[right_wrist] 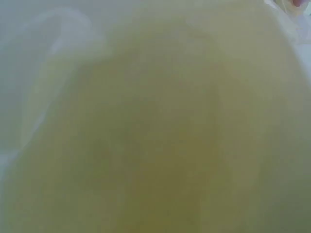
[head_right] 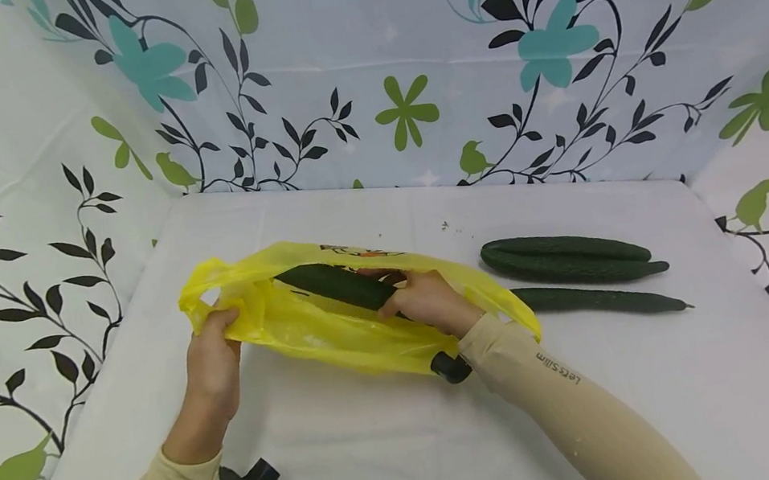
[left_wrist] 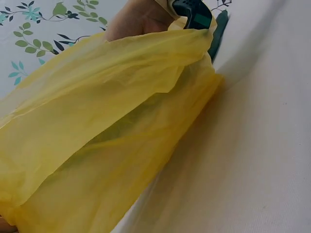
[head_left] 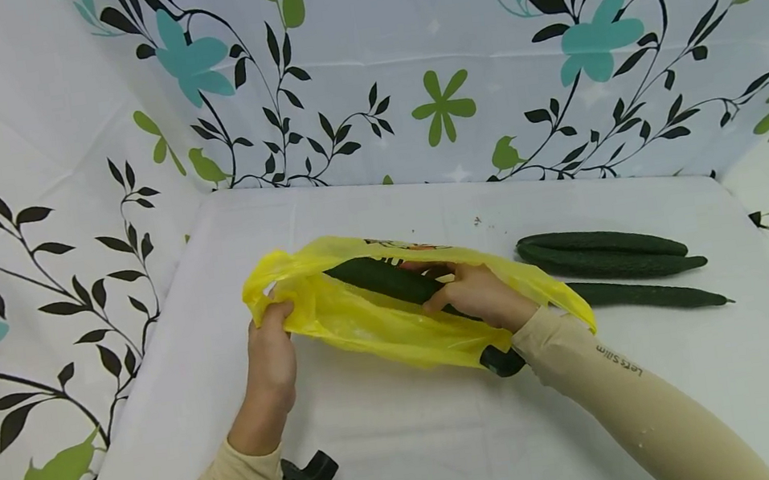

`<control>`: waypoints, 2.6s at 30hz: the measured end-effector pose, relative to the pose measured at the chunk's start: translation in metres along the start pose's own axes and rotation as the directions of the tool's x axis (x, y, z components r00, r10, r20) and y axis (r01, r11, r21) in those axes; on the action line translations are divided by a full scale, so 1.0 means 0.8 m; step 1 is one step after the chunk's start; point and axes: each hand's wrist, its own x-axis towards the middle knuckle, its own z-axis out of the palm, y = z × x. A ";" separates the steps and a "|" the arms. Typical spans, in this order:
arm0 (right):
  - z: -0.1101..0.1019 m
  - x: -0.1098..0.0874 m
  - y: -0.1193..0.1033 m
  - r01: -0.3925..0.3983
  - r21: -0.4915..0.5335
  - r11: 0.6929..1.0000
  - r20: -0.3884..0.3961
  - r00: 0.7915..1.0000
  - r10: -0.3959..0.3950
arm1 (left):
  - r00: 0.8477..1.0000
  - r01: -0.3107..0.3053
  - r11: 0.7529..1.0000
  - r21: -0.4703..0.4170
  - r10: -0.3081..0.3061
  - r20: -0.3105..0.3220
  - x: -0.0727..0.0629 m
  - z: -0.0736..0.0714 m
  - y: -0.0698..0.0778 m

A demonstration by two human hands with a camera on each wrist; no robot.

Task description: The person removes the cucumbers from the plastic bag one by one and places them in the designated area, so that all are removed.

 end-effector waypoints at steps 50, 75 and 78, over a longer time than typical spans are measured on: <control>0.007 -0.044 -0.035 0.268 0.608 0.748 0.348 0.756 -0.554 | 0.991 -0.090 0.994 -0.062 0.096 0.091 0.007 -0.004 -0.002; -0.026 -0.101 -0.095 0.232 0.946 0.225 -0.038 0.771 -0.636 | 0.996 -0.078 0.988 -0.131 0.082 0.019 0.010 -0.012 -0.005; -0.037 -0.111 -0.104 0.242 0.961 0.137 -0.090 0.738 -0.669 | 0.995 -0.104 0.981 -0.164 0.102 -0.023 0.011 -0.013 -0.005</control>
